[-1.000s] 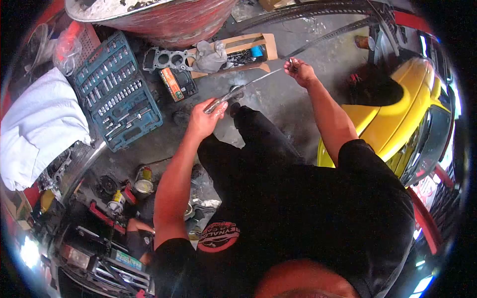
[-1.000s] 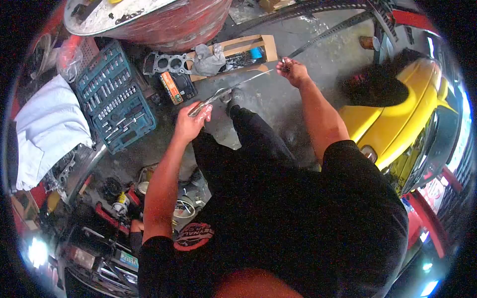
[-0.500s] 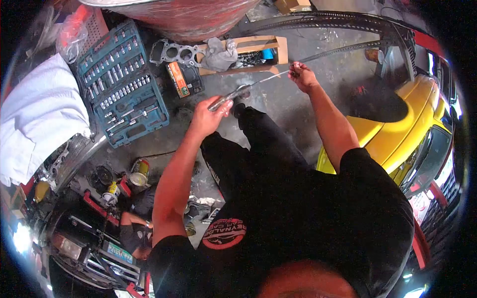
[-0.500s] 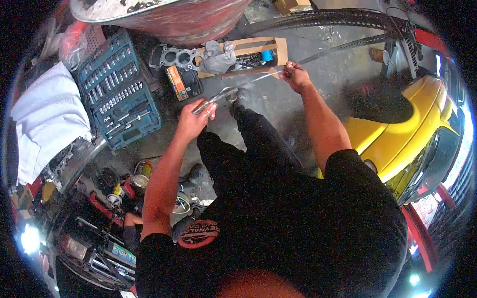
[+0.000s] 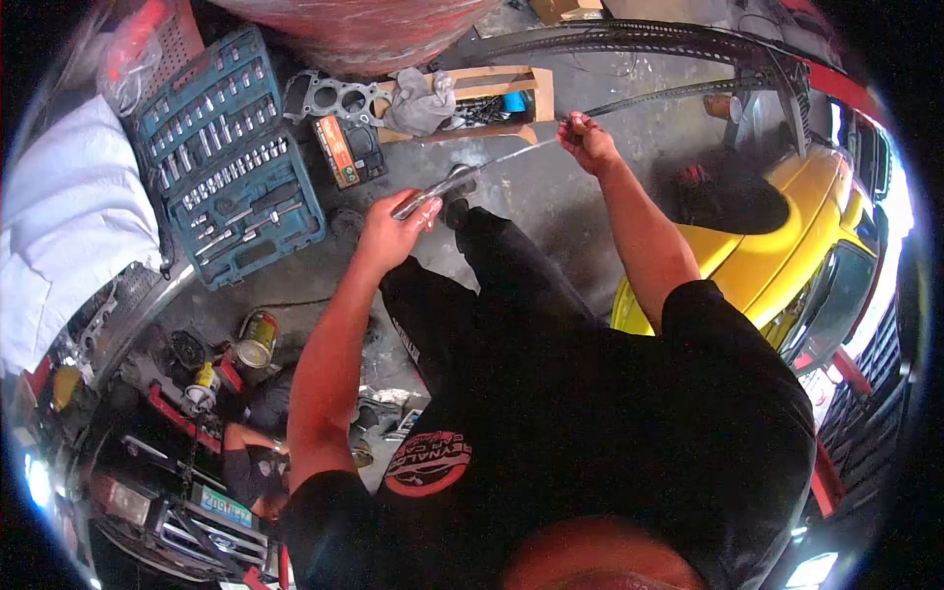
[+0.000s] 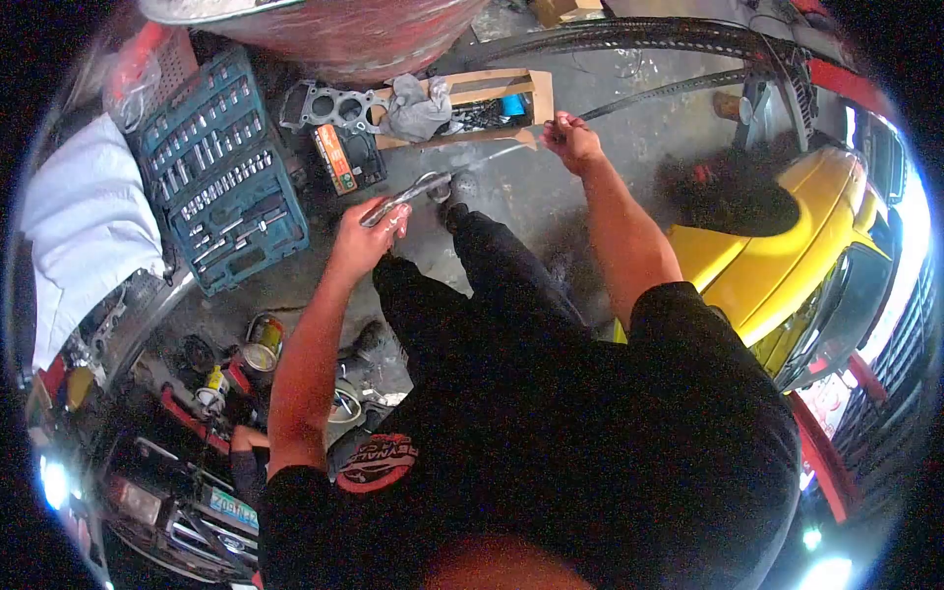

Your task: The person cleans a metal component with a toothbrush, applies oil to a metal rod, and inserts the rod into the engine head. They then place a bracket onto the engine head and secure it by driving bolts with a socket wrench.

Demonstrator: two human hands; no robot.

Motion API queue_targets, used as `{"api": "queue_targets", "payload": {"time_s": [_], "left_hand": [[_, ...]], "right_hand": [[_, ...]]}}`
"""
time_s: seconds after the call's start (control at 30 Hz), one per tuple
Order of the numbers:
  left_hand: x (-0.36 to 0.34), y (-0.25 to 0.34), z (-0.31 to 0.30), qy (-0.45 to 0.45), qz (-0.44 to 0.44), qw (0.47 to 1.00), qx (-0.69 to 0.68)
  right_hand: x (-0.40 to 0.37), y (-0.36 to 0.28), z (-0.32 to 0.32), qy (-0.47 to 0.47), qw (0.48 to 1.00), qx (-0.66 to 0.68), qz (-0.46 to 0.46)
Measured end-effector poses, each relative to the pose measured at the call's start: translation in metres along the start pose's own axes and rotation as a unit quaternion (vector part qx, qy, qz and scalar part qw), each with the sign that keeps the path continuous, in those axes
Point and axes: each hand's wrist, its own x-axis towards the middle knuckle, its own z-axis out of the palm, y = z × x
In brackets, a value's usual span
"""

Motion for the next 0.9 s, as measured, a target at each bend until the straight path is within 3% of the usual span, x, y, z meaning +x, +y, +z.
{"api": "queue_targets", "payload": {"time_s": [0.1,0.2,0.3,0.33,0.43,0.63,0.73,0.83,0.9], "left_hand": [[0.003,0.003,-0.003,-0.016,-0.021,0.999,-0.036],[-0.003,0.008,-0.008,-0.052,-0.055,0.993,-0.091],[-0.004,0.006,-0.010,0.009,-0.083,0.994,-0.072],[-0.002,0.005,-0.011,0.021,-0.080,0.994,-0.066],[0.000,-0.008,-0.015,-0.022,-0.057,0.998,0.017],[-0.006,-0.002,-0.007,0.011,-0.064,0.996,-0.055],[-0.004,0.001,-0.008,-0.014,-0.068,0.996,-0.062],[-0.006,0.007,-0.010,0.008,-0.066,0.990,-0.121],[-0.004,0.004,-0.008,0.020,-0.075,0.995,-0.067]], "right_hand": [[-0.004,0.000,0.008,-0.005,1.000,0.008,-0.014],[-0.012,-0.004,0.011,-0.014,0.996,-0.079,0.025],[-0.008,-0.006,0.004,-0.071,0.995,-0.046,0.052],[-0.008,-0.002,0.005,-0.064,0.998,-0.014,0.020],[-0.006,-0.006,0.010,-0.026,0.999,0.001,0.046],[-0.004,0.004,0.009,-0.021,0.998,0.060,0.021],[-0.021,0.008,0.008,0.000,0.968,-0.244,-0.051],[-0.018,0.022,-0.003,0.011,0.904,-0.398,-0.157],[-0.022,0.024,-0.004,0.004,0.839,-0.501,-0.209]]}}
